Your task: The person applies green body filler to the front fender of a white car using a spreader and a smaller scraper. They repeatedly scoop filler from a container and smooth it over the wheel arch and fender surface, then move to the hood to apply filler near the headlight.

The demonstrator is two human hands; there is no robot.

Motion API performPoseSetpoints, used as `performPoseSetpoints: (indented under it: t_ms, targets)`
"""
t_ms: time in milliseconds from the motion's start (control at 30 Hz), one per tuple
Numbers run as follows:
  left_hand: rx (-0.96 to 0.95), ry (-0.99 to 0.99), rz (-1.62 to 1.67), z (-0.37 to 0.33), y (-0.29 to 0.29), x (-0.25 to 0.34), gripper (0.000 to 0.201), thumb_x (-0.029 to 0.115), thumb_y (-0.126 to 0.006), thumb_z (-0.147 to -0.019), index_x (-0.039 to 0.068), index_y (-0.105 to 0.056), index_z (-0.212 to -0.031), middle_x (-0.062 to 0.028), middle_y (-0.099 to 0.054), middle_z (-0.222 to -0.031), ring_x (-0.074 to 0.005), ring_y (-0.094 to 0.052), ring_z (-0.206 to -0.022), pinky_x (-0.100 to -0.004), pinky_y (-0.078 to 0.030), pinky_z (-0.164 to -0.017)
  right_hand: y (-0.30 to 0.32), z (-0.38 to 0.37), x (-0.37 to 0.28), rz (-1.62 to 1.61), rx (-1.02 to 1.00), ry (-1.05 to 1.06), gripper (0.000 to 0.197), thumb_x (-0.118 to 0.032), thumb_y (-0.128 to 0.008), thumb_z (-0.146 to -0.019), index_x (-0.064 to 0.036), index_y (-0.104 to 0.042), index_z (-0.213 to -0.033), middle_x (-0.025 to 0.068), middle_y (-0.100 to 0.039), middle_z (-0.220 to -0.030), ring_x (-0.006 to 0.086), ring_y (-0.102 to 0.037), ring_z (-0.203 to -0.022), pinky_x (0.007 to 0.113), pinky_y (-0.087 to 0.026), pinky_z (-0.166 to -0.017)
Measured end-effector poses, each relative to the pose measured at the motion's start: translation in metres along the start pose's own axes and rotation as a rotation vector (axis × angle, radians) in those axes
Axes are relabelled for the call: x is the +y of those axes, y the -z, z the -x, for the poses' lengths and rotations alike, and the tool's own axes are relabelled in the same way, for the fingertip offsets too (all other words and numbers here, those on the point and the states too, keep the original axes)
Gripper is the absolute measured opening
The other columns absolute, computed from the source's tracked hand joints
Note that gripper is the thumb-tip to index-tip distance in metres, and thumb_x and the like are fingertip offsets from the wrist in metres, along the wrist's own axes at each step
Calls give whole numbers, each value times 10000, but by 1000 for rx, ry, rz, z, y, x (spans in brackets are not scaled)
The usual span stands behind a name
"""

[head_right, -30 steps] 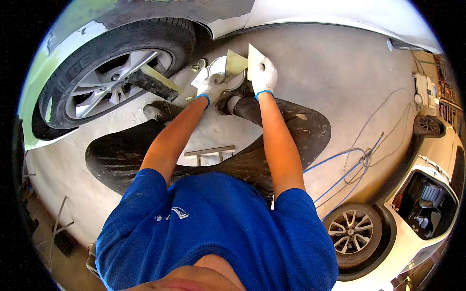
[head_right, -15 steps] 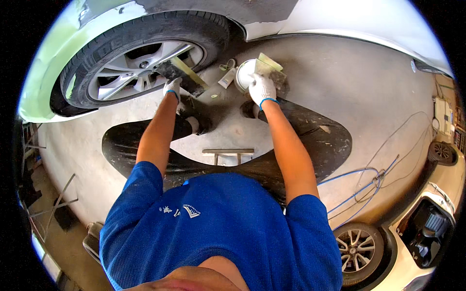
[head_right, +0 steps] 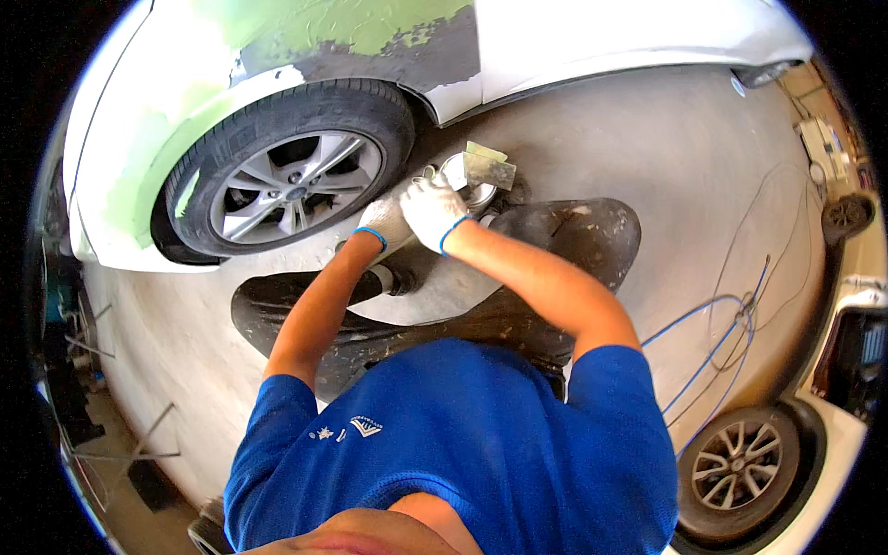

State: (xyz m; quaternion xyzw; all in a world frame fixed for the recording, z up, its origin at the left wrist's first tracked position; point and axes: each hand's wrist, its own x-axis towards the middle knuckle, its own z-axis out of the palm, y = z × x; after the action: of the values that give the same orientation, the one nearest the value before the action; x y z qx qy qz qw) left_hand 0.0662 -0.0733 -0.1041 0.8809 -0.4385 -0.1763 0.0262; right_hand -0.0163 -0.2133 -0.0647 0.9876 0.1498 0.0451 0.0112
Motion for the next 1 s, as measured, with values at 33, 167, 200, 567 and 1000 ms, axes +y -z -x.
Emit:
performPoseSetpoints:
  t_ms: [33,167,200,567,1000]
  targets:
    - [-25,-9,28,6,22,12,356,309,-566,-939,63,-669,-1176,-236,-697,-1136,-402,-676,-1033,-505,-533,-884,-4,3,10,-69,-136,-84,283,-190,-529,-923,-29,-696,-1083,167,-723,-1063,322,-693,-1040,491,-527,-903]
    - [101,-211,26,49,81,39,250,255,-628,-898,118,-692,-1097,-186,-709,-949,-414,-673,-891,-506,-540,-824,30,31,51,-325,-193,77,211,-123,-547,-888,-48,-743,-906,199,-721,-840,397,-715,-814,522,-556,-775]
    - [158,-222,63,60,95,42,254,222,-636,-889,117,-684,-1114,-179,-705,-988,-405,-672,-905,-500,-542,-823,35,30,56,-232,-198,106,212,-144,-583,-867,-118,-734,-1014,137,-710,-928,343,-687,-885,474,-543,-761]
    - [962,-72,-414,104,239,26,574,74,-623,-775,185,-611,-1339,-91,-596,-1315,-321,-563,-1187,-447,-452,-1003,170,-43,135,259,907,135,453,-191,-607,-816,-236,-657,-1263,-13,-596,-1144,236,-555,-1046,425,-468,-874]
    - [1080,51,-456,76,285,2,692,-27,-581,-735,160,-568,-1402,-115,-540,-1373,-348,-503,-1238,-482,-404,-1073,210,-98,174,285,1058,154,441,-172,-635,-821,-227,-676,-1257,-4,-582,-1143,222,-551,-1054,422,-463,-906]
